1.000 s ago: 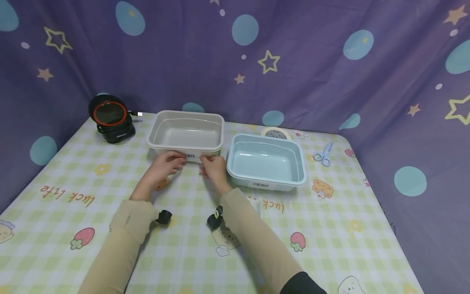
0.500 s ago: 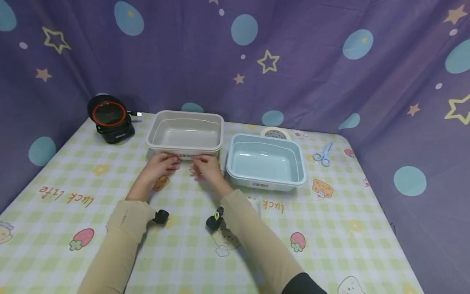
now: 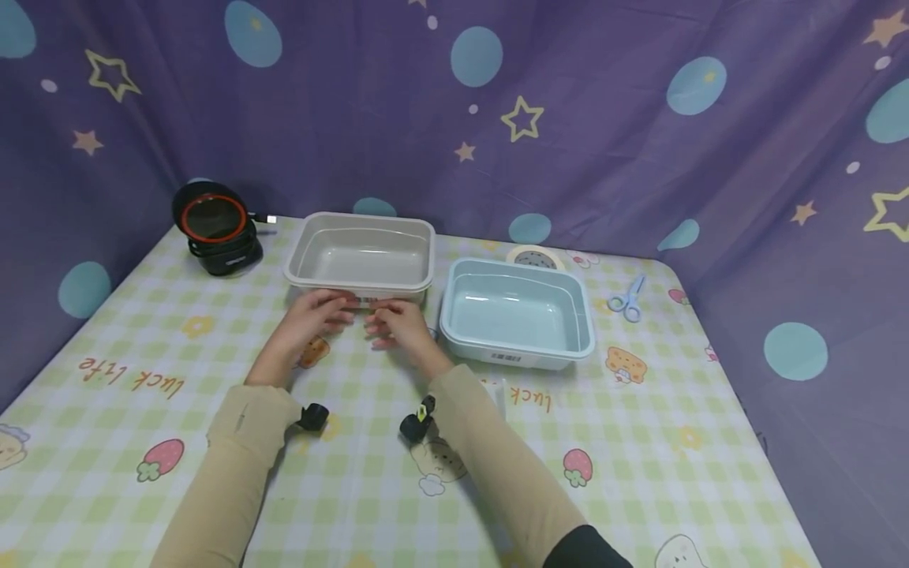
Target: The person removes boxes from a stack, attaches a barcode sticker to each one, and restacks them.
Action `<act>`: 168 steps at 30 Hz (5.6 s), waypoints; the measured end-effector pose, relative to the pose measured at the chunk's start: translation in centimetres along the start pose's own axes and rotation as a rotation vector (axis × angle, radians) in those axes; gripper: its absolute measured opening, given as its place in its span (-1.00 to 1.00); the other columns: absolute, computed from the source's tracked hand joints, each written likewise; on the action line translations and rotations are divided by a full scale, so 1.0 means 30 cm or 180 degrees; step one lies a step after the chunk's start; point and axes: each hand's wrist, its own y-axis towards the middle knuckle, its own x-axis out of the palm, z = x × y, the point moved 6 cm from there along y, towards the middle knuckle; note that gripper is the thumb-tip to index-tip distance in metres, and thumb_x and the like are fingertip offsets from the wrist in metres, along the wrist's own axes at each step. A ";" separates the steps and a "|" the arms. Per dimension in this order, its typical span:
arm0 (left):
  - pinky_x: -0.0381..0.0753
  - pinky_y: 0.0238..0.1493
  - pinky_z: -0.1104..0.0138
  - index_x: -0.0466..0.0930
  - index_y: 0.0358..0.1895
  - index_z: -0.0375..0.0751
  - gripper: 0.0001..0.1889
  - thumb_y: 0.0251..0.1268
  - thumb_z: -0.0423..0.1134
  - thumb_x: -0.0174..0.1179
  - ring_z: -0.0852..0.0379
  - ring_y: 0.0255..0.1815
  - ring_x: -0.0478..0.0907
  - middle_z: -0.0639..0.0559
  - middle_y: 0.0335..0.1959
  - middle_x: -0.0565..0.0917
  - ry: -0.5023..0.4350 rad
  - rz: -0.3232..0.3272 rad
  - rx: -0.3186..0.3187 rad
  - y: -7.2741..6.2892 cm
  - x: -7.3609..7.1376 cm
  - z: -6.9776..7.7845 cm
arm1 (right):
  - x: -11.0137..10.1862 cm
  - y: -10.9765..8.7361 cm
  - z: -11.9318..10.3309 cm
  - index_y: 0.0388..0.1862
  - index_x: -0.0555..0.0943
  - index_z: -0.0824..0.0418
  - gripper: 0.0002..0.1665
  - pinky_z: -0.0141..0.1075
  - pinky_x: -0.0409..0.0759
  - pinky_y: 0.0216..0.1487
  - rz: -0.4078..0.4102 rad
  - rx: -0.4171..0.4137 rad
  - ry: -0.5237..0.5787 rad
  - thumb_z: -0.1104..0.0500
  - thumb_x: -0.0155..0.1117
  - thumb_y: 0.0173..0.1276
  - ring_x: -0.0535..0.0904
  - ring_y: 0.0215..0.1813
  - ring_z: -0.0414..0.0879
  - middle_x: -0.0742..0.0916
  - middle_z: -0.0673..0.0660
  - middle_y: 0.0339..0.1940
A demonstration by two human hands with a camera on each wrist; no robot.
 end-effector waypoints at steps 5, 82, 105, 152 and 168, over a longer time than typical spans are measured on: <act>0.64 -0.06 0.46 0.28 0.35 -0.45 -0.47 0.55 -0.08 -0.12 0.41 -0.13 0.61 -0.30 0.29 0.47 -0.0028 -0.0025 0.0015 0.003 0.000 -0.003 | -0.006 -0.001 -0.003 0.09 0.60 0.33 -0.68 -0.31 0.72 -0.44 0.0021 -0.0025 0.0093 0.30 0.05 0.43 0.65 -0.43 -0.19 0.74 0.35 -0.06; 0.16 0.54 0.13 -0.22 0.57 -0.14 -0.34 0.48 -0.30 -0.23 -0.05 0.57 0.01 -0.13 0.60 -0.05 -0.0592 0.0992 -0.0196 0.056 -0.173 0.014 | -0.940 -0.378 -0.333 0.41 0.35 0.26 -0.36 -0.05 0.39 0.41 0.1478 -0.0438 -0.2125 0.17 0.23 0.38 0.43 0.39 0.14 0.52 0.28 0.36; 0.21 0.51 0.08 -0.24 0.56 -0.15 -0.32 0.42 -0.39 -0.27 -0.07 0.57 0.00 -0.12 0.60 -0.09 -0.0567 0.0954 -0.0409 -0.007 -0.149 0.057 | -0.982 -0.377 -0.189 0.53 0.15 0.04 -0.27 -0.19 0.71 -0.05 0.1301 0.0060 -0.1858 0.18 0.14 0.44 0.53 0.25 0.28 0.48 0.43 0.35; 0.48 -0.11 0.68 -0.19 0.57 -0.11 -0.22 0.38 -0.36 -0.01 -0.19 0.36 0.29 -0.28 0.51 0.08 -0.0026 0.0259 -0.0111 -0.142 0.106 0.097 | -0.822 -0.405 -0.501 0.46 0.31 0.08 -0.33 -0.41 0.70 -0.32 0.1112 -0.0544 -0.1138 0.22 0.18 0.38 0.66 -0.31 -0.35 0.58 0.46 0.21; 0.31 0.39 -0.12 -0.17 0.57 -0.09 -0.15 0.37 -0.19 0.17 -0.36 0.44 0.17 -0.27 0.55 0.02 0.0298 -0.0038 -0.0007 -0.122 0.228 0.113 | -0.735 -0.357 -0.483 0.45 0.33 0.07 -0.33 -0.38 0.71 -0.37 0.1031 -0.0489 -0.1159 0.27 0.18 0.36 0.67 -0.41 -0.31 0.64 0.45 0.12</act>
